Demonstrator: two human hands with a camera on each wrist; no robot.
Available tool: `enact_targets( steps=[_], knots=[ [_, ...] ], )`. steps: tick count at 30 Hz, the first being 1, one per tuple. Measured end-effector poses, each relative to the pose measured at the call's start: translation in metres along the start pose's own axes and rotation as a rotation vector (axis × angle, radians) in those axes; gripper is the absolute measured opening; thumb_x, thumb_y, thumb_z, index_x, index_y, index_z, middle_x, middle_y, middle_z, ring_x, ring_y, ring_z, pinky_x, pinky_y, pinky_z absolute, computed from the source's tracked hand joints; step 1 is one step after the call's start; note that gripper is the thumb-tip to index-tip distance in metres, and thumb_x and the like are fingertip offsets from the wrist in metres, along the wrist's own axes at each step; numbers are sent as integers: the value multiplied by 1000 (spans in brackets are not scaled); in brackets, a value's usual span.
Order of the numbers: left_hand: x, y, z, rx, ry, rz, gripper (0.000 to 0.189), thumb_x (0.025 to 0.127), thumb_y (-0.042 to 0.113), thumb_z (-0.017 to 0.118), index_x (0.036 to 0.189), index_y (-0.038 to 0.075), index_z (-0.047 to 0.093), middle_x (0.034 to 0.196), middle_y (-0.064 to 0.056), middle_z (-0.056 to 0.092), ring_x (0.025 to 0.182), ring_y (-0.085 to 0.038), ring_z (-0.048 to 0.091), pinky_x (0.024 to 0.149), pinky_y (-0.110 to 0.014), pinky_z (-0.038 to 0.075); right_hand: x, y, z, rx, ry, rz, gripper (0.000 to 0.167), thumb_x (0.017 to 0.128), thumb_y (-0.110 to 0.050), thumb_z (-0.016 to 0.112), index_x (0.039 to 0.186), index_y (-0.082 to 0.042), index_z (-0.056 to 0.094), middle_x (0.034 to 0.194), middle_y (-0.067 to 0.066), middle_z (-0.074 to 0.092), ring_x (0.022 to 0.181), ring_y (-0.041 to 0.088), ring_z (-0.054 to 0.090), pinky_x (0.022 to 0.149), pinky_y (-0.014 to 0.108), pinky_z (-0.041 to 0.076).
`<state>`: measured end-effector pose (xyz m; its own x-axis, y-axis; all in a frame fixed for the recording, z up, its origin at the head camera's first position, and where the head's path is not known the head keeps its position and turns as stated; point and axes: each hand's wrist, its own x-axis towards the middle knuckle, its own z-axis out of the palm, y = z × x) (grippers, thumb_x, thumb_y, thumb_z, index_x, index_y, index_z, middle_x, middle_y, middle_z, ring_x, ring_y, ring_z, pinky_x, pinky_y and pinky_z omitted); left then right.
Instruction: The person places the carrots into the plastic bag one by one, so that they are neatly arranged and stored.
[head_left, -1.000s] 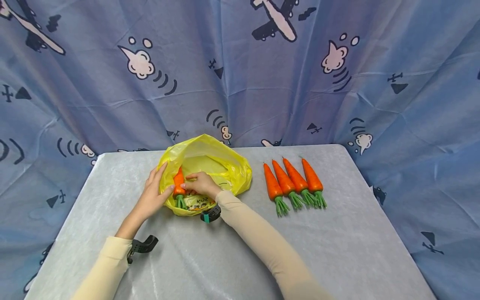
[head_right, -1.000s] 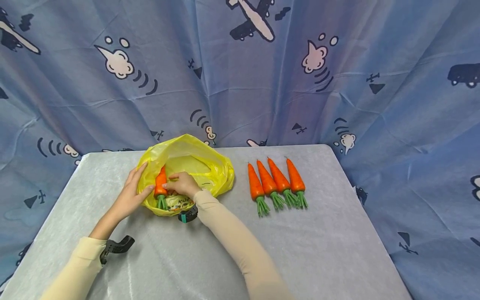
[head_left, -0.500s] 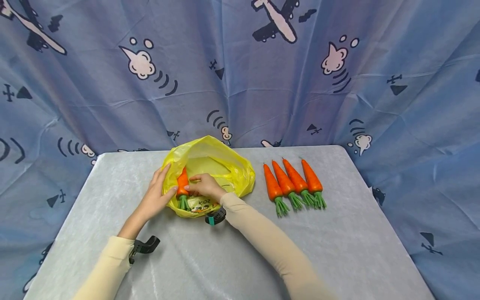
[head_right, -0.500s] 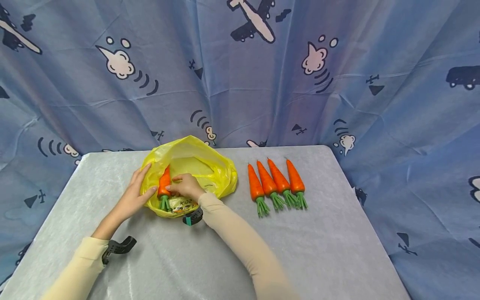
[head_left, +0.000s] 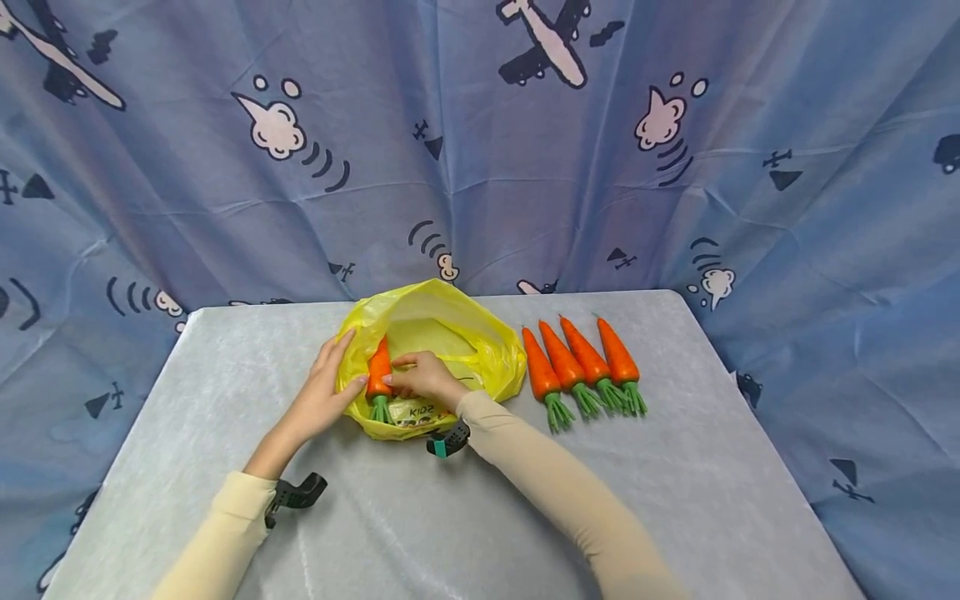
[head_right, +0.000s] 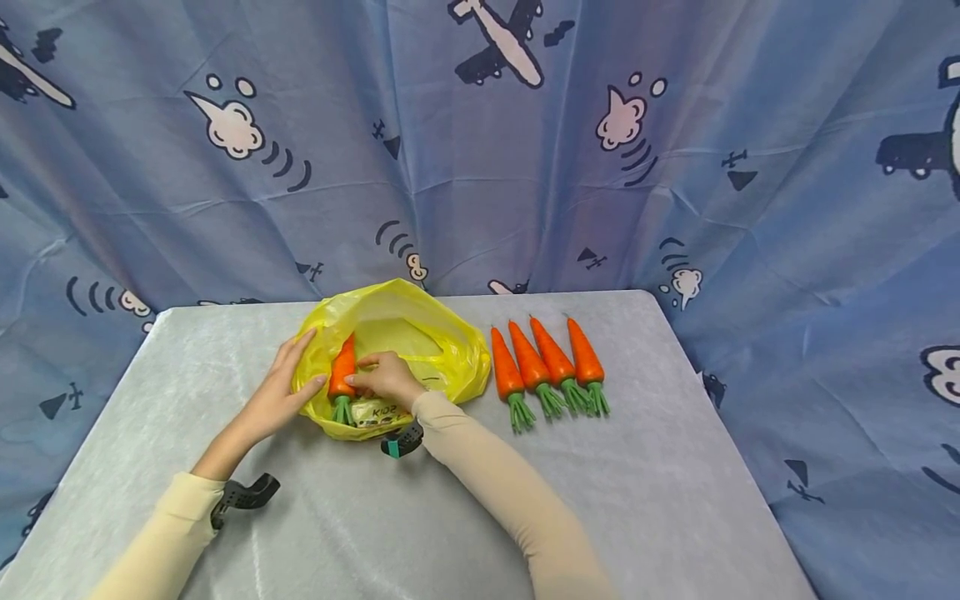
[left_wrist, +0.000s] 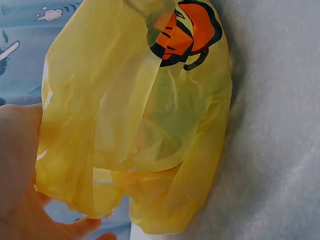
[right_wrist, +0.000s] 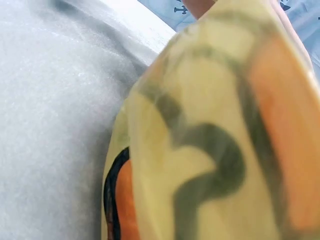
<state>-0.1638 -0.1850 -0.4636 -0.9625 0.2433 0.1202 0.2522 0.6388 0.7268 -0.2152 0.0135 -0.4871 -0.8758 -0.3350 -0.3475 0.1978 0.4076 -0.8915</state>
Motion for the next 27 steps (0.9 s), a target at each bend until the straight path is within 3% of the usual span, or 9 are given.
enact_targets(
  steps=[7, 15, 27],
  knots=[
    [1, 0, 1, 11, -1, -17, 76, 98, 24, 59, 160, 22, 16, 162, -17, 19, 145, -46, 25, 112, -71, 27, -5, -4, -4, -49, -3, -24, 51, 88, -25, 75, 131, -1, 61, 89, 12, 73, 75, 21, 67, 71, 32, 58],
    [0, 1, 1, 7, -7, -15, 75, 98, 25, 58, 160, 22, 16, 163, -18, 17, 146, -46, 23, 112, -71, 26, -8, -8, -9, -163, 13, -25, 58, 88, -29, 75, 134, 2, 57, 93, 13, 75, 82, 27, 70, 68, 27, 55],
    [1, 2, 2, -4, -9, -7, 75, 98, 22, 59, 160, 16, 17, 161, -19, 20, 145, -45, 26, 114, -68, 27, -5, -10, -8, -115, -54, -35, 43, 89, -22, 74, 126, -2, 66, 94, 16, 76, 79, 26, 67, 73, 34, 58]
  ],
)
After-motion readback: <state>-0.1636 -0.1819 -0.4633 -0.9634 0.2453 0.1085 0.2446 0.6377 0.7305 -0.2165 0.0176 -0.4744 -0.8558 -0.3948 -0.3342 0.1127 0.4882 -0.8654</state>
